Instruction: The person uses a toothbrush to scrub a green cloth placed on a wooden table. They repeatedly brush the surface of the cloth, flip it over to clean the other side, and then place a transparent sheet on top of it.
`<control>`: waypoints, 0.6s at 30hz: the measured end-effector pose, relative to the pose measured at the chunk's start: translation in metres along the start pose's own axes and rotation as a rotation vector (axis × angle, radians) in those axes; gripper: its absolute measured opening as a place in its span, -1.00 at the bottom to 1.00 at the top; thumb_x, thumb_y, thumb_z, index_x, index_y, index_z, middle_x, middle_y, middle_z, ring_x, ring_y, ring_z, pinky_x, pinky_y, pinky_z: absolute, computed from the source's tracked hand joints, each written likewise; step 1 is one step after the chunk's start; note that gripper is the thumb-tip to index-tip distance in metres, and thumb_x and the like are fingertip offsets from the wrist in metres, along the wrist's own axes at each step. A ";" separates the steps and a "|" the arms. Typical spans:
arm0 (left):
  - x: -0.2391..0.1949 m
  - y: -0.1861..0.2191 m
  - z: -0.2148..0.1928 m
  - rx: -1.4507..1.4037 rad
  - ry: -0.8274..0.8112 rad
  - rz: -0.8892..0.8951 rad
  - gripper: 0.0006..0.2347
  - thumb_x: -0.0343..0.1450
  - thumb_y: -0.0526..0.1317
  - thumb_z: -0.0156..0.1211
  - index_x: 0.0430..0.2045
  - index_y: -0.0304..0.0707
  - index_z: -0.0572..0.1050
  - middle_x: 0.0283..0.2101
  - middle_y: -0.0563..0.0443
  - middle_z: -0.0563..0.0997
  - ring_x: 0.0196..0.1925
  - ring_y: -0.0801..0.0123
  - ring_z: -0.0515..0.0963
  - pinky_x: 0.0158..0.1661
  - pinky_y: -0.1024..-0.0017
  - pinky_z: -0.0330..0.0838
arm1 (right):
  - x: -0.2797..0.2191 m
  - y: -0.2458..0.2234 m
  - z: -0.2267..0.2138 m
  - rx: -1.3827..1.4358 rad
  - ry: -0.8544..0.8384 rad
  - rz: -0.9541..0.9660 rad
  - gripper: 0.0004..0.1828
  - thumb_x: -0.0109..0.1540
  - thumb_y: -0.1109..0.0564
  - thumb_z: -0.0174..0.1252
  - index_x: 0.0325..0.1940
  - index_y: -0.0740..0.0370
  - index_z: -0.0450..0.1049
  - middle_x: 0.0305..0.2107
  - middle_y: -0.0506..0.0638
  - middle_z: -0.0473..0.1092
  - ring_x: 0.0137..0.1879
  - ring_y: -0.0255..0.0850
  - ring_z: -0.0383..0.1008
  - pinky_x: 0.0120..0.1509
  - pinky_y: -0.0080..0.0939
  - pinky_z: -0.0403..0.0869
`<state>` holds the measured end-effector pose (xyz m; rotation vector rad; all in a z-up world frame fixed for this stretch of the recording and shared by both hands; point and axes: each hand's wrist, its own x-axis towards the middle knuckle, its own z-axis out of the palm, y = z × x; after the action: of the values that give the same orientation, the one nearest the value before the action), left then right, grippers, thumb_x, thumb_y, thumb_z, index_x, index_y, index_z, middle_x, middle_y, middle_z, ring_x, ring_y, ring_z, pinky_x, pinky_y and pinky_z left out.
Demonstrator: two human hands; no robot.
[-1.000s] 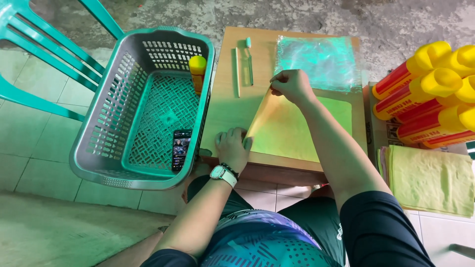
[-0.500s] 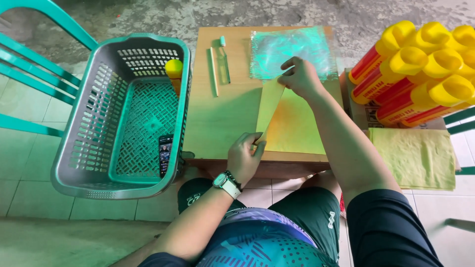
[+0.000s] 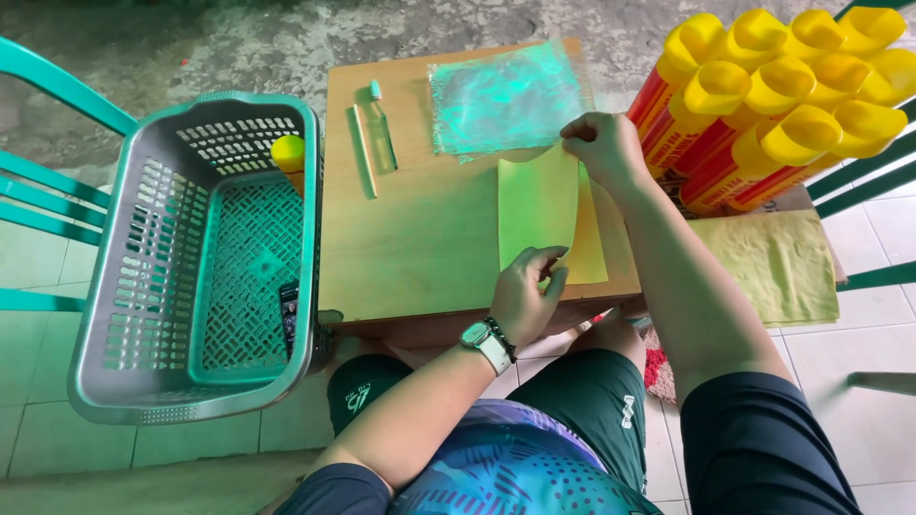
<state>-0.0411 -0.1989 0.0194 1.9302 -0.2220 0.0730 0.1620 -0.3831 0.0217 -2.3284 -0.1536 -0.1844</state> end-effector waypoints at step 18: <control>0.012 -0.019 0.043 0.273 -0.219 0.118 -0.71 0.51 -0.21 -0.04 0.13 -0.07 0.44 -0.17 -0.03 0.51 -0.14 -0.09 0.64 -0.16 0.07 0.58 | -0.021 0.034 0.013 0.135 0.012 0.116 -0.65 0.19 0.29 0.24 0.05 0.05 0.59 -0.08 0.08 0.50 -0.10 -0.19 0.56 -0.10 -0.22 0.53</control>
<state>-0.0278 -0.2338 -0.0113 2.1961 -0.4941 -0.0320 0.1487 -0.3978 -0.0152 -2.1944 -0.0241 -0.1256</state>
